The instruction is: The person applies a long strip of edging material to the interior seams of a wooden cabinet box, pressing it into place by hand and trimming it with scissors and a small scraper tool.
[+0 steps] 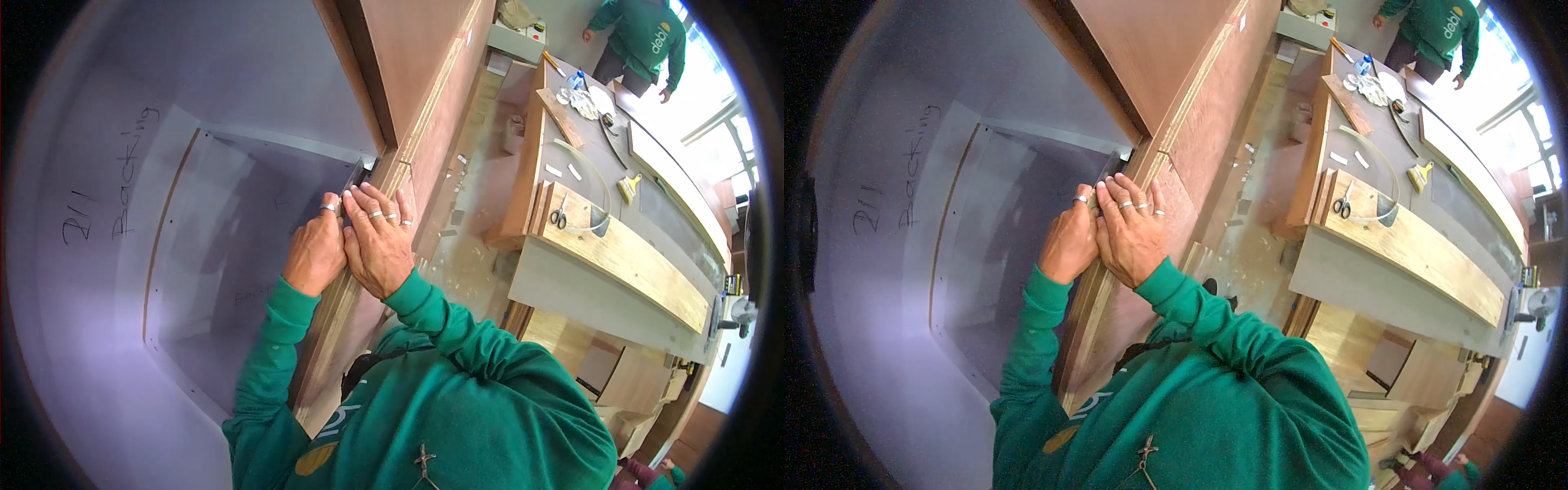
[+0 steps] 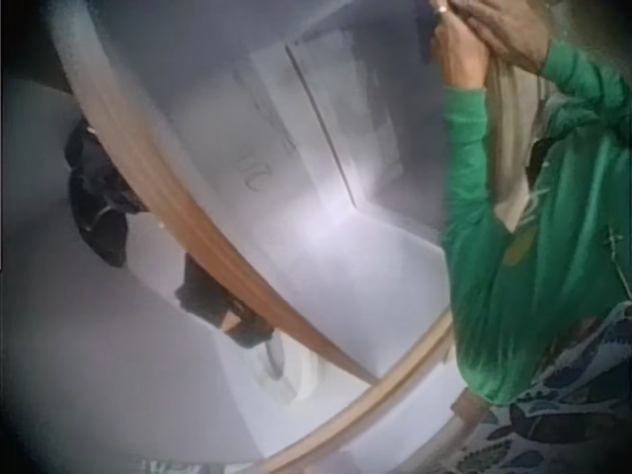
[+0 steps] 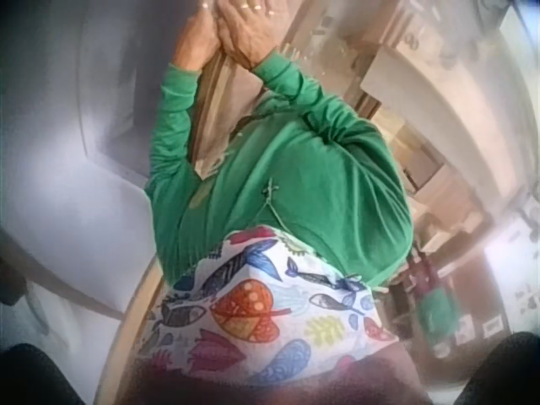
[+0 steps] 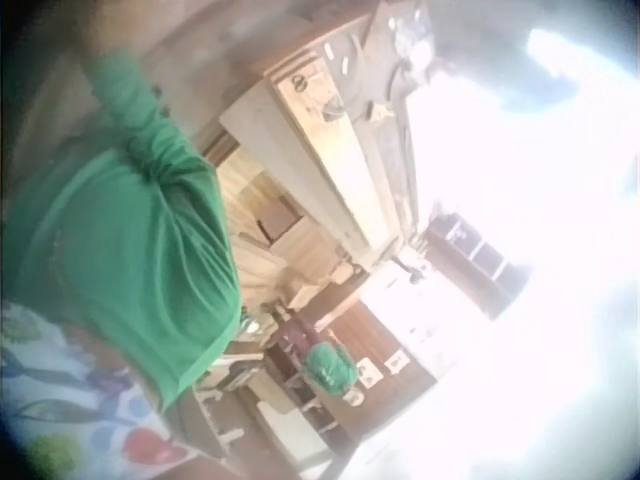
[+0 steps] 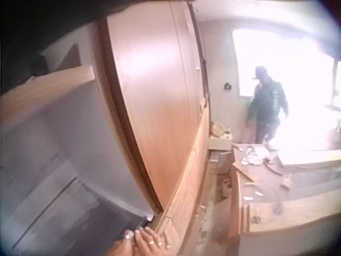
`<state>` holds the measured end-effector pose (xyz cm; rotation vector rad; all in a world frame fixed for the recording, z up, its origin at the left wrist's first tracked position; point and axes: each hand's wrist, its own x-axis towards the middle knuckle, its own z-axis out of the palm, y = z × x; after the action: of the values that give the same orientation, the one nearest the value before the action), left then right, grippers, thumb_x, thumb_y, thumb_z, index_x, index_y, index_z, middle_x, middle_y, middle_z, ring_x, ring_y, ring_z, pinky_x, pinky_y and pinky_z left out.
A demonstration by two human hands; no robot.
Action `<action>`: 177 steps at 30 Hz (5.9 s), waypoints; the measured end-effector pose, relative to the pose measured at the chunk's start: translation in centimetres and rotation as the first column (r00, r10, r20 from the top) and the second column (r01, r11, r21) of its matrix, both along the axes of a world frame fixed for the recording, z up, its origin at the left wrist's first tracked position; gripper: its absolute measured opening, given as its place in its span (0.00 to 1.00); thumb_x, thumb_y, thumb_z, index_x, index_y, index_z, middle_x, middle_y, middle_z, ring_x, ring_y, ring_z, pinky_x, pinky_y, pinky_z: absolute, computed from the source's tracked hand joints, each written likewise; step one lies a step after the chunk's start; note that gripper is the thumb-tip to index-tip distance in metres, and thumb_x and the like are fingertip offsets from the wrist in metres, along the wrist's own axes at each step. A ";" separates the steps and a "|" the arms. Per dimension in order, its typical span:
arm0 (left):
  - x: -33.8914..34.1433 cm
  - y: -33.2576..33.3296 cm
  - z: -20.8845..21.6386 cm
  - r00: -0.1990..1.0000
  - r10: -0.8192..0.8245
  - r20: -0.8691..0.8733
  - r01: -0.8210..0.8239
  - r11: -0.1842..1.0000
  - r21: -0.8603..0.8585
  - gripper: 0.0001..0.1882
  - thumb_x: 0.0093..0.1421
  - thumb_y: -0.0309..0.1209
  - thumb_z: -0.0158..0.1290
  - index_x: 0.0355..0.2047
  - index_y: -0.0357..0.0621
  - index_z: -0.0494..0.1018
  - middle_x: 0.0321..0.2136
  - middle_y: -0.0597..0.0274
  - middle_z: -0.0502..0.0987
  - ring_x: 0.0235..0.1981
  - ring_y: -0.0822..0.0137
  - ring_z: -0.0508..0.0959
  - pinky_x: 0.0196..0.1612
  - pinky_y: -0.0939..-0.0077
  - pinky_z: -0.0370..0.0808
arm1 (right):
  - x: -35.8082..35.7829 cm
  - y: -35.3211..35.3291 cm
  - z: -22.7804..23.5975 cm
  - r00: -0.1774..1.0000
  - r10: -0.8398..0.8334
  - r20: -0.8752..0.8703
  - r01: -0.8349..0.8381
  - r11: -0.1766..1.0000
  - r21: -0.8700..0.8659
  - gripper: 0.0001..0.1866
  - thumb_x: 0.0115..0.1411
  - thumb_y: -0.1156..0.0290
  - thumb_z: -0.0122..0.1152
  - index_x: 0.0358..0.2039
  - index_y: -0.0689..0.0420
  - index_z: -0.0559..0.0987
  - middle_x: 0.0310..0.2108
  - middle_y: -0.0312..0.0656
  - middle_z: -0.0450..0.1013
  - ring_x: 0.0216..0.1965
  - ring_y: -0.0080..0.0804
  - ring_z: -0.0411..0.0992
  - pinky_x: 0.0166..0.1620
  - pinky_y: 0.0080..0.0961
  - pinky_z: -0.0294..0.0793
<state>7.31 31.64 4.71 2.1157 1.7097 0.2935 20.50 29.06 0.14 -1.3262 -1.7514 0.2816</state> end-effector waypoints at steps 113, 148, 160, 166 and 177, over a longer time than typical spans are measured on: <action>1.4 -0.9 2.8 0.990 -0.044 -0.137 0.046 0.999 0.013 0.18 0.66 0.28 0.44 0.54 0.32 0.60 0.31 0.28 0.78 0.35 0.29 0.78 0.37 0.35 0.72 | 0.3 -0.4 -0.7 0.985 -0.113 -0.133 0.117 0.993 0.022 0.24 0.60 0.72 0.58 0.58 0.49 0.78 0.58 0.33 0.73 0.66 0.47 0.61 0.70 0.59 0.46; 2.9 -0.7 4.0 0.965 -0.053 -0.256 0.064 0.997 0.036 0.17 0.63 0.27 0.46 0.49 0.26 0.61 0.28 0.30 0.78 0.32 0.33 0.80 0.36 0.39 0.76 | 1.6 0.6 -0.3 0.968 -0.015 -0.250 0.008 1.000 -0.028 0.21 0.57 0.71 0.58 0.52 0.55 0.80 0.53 0.38 0.75 0.63 0.51 0.62 0.68 0.63 0.50; 3.1 0.1 3.6 0.970 -0.054 -0.238 0.054 0.998 -0.006 0.17 0.63 0.28 0.47 0.47 0.25 0.61 0.27 0.31 0.79 0.32 0.33 0.80 0.35 0.40 0.77 | 1.1 1.4 -0.9 0.966 -0.016 -0.257 0.017 1.000 -0.002 0.22 0.54 0.72 0.57 0.51 0.60 0.80 0.52 0.45 0.75 0.60 0.55 0.64 0.66 0.58 0.55; 3.2 0.3 3.4 0.972 -0.043 -0.232 0.046 0.999 0.010 0.17 0.63 0.28 0.48 0.47 0.25 0.62 0.28 0.29 0.78 0.34 0.31 0.79 0.35 0.39 0.76 | 1.1 1.3 0.0 0.957 -0.036 -0.287 0.054 0.997 0.057 0.18 0.54 0.80 0.54 0.46 0.66 0.80 0.47 0.50 0.77 0.53 0.52 0.70 0.65 0.48 0.62; 1.5 1.0 1.8 0.981 -0.081 -0.175 0.097 0.992 0.080 0.18 0.65 0.30 0.45 0.50 0.27 0.62 0.32 0.27 0.78 0.36 0.29 0.78 0.40 0.36 0.74 | 0.8 1.3 -1.3 0.967 -0.047 -0.251 0.074 0.992 0.100 0.19 0.55 0.75 0.55 0.48 0.59 0.81 0.49 0.44 0.77 0.55 0.52 0.68 0.63 0.50 0.61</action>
<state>8.78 32.61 6.49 2.3349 1.7177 0.1679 21.29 30.35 -1.19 -1.2086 -1.4930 0.3001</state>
